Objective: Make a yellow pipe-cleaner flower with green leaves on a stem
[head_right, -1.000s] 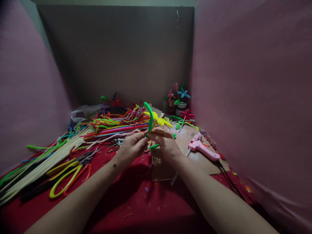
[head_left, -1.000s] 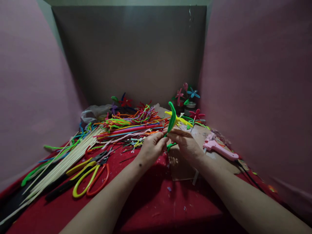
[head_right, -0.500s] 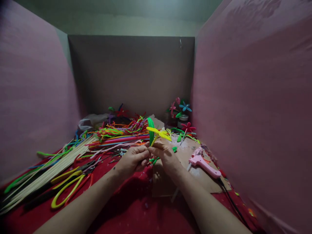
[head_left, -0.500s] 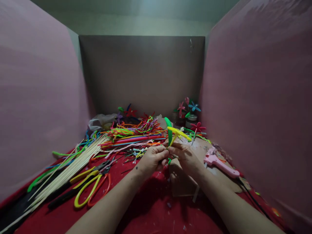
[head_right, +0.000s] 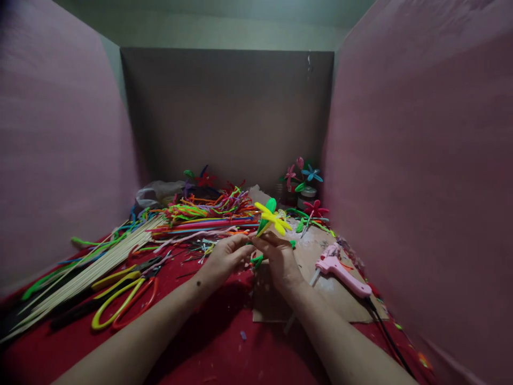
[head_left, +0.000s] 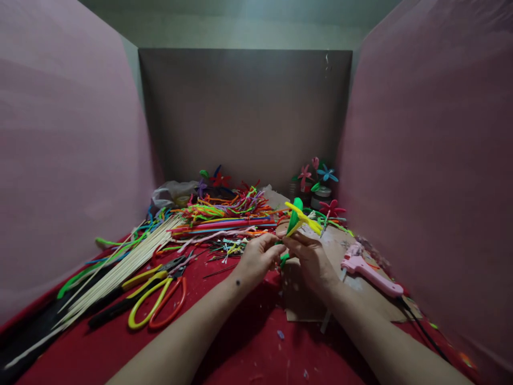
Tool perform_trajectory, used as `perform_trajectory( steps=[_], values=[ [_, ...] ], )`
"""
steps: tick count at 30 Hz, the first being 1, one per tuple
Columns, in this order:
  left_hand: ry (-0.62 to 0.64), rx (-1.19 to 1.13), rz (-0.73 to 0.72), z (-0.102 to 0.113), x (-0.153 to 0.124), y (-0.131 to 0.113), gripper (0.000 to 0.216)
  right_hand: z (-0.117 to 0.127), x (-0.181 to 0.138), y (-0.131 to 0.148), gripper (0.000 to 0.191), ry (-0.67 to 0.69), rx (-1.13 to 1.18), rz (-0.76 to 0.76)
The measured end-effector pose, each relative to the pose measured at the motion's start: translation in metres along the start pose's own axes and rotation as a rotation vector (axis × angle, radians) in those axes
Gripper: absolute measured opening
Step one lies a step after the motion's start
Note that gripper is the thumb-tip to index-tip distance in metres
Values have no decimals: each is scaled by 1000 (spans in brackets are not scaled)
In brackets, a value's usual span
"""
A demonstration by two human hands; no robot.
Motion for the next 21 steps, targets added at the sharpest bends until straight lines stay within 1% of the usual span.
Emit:
perform_trajectory(
  steps=[2, 4, 5, 7, 8, 12, 16, 19, 21],
  values=[
    [-124, 264, -155, 0, -2, 2, 15, -2, -2, 2, 21, -7, -12, -25],
    [-182, 524, -307, -1, -5, 5, 14, -2, -3, 1, 24, 12, -24, -38],
    [-197, 624, -359, -2, -6, 6, 15, -2, -4, -1, 24, 12, -35, -34],
    [-198, 734, -402, -3, -8, 8, 16, 0, -4, -5, 22, -12, -63, -6],
    [-192, 740, -398, -3, -8, 8, 17, 1, -5, -7, 22, -26, -80, 7],
    [-189, 588, -315, -1, -8, 6, 20, 4, -5, -12, 21, -45, -115, 32],
    [-168, 404, -249, -3, -5, 5, 24, 6, -4, -13, 23, -31, -96, 14],
    [-120, 157, -175, -5, -3, 4, 23, 7, -3, -14, 23, -11, -53, -21],
    [-75, -32, -90, -7, -2, 3, 23, 7, -2, -14, 24, 23, -32, -34]
  ],
)
Point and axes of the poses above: each hand's wrist, its own x-axis towards the middle knuckle, its own z-axis out of the back of the hand, y = z × x, the point moved 2 cm from there along x, towards the middle knuckle, and after that the axes turned 2 degrees about -y, right-handed, at the moved point
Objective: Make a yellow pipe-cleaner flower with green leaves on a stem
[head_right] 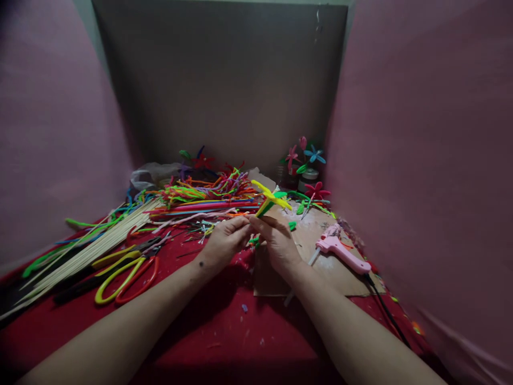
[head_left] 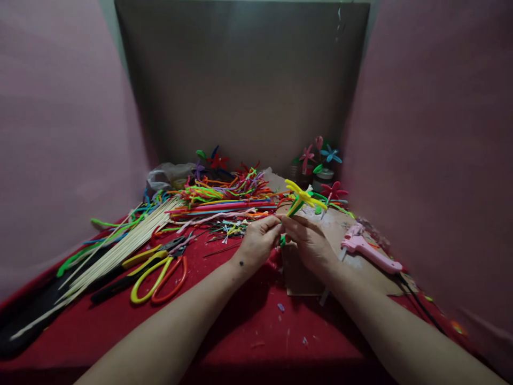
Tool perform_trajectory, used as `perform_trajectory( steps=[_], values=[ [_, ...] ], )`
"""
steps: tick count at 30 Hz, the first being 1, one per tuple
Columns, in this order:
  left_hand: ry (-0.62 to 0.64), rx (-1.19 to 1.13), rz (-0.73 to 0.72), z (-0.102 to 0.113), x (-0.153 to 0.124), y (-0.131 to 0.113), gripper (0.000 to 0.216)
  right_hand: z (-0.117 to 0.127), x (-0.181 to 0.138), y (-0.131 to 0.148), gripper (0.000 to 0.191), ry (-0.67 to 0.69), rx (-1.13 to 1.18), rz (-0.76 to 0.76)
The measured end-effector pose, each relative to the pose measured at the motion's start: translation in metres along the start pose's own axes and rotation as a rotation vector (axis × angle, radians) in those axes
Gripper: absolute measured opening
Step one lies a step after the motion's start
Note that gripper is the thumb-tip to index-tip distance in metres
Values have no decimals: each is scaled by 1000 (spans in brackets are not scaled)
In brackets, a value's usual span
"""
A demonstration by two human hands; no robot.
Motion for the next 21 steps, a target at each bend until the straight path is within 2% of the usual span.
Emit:
perform_trajectory(
  steps=[5, 13, 18, 21],
  values=[
    [63, -290, 176, -1, 0, -5, 27, -2, 2, 3, 31, 93, -3, 29],
    [233, -637, 261, 2, 0, -3, 19, -2, 2, 9, 22, 118, -26, 102],
    [330, -690, 275, 3, 1, 1, 17, 0, 4, 9, 19, 140, -61, 141],
    [339, -652, 291, 4, 2, 3, 21, 0, 3, 11, 15, 103, -96, 205]
  ],
)
Point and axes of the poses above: each hand's wrist, its own x-axis towards the middle knuckle, its own z-axis out of the back of the hand, y = z × x, the point moved 2 cm from there along x, towards the middle knuckle, and after that the axes turned 2 degrees about -y, right-handed, at the moved point
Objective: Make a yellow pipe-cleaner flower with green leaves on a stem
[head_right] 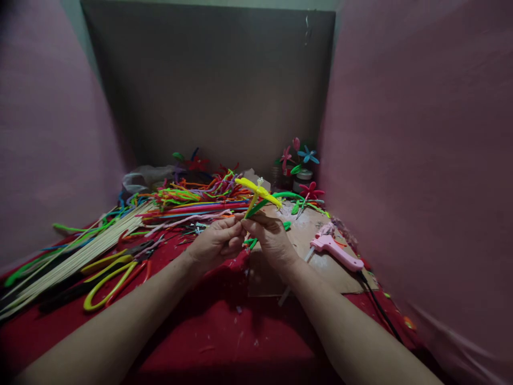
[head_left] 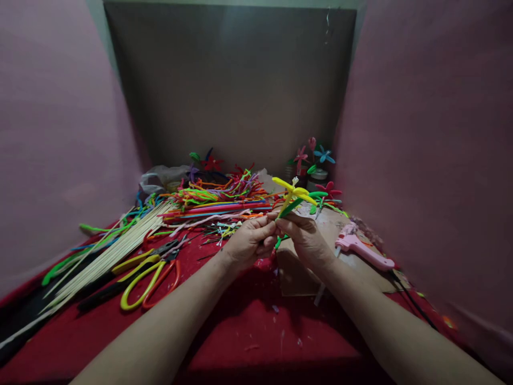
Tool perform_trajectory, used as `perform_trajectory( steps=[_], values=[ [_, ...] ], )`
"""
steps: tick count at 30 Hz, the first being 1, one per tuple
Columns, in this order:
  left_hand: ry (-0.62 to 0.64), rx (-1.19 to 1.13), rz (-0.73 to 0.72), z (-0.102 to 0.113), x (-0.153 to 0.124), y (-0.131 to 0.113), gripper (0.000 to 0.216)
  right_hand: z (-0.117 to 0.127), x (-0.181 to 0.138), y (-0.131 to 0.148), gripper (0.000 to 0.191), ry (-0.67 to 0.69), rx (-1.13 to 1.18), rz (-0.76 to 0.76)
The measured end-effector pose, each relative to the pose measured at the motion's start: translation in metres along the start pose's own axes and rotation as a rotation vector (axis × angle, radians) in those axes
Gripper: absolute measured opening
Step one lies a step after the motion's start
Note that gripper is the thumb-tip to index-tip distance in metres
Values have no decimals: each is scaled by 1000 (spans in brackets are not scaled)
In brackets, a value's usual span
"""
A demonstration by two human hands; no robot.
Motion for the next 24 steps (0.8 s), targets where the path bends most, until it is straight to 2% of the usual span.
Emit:
perform_trajectory(
  steps=[5, 12, 20, 24],
  values=[
    [-21, 15, 2, 1, 1, 1, 19, -1, -3, 1, 11, -65, -27, 9],
    [37, -108, 15, 1, 0, 4, 14, -3, -4, 4, 15, -48, -68, 27],
    [61, -158, 86, -3, -5, 3, 16, -2, -3, -2, 16, -2, 78, -112],
    [37, -125, 80, -5, -4, 5, 17, -4, -4, -2, 16, -32, 114, -118]
  ],
)
Point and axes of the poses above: each hand's wrist, its own x-axis towards the middle knuckle, its own z-axis out of the back of the hand, y = z × x, the point moved 2 cm from there along x, towards the middle knuckle, and after that the axes turned 2 degrees about -y, right-handed, at the moved point
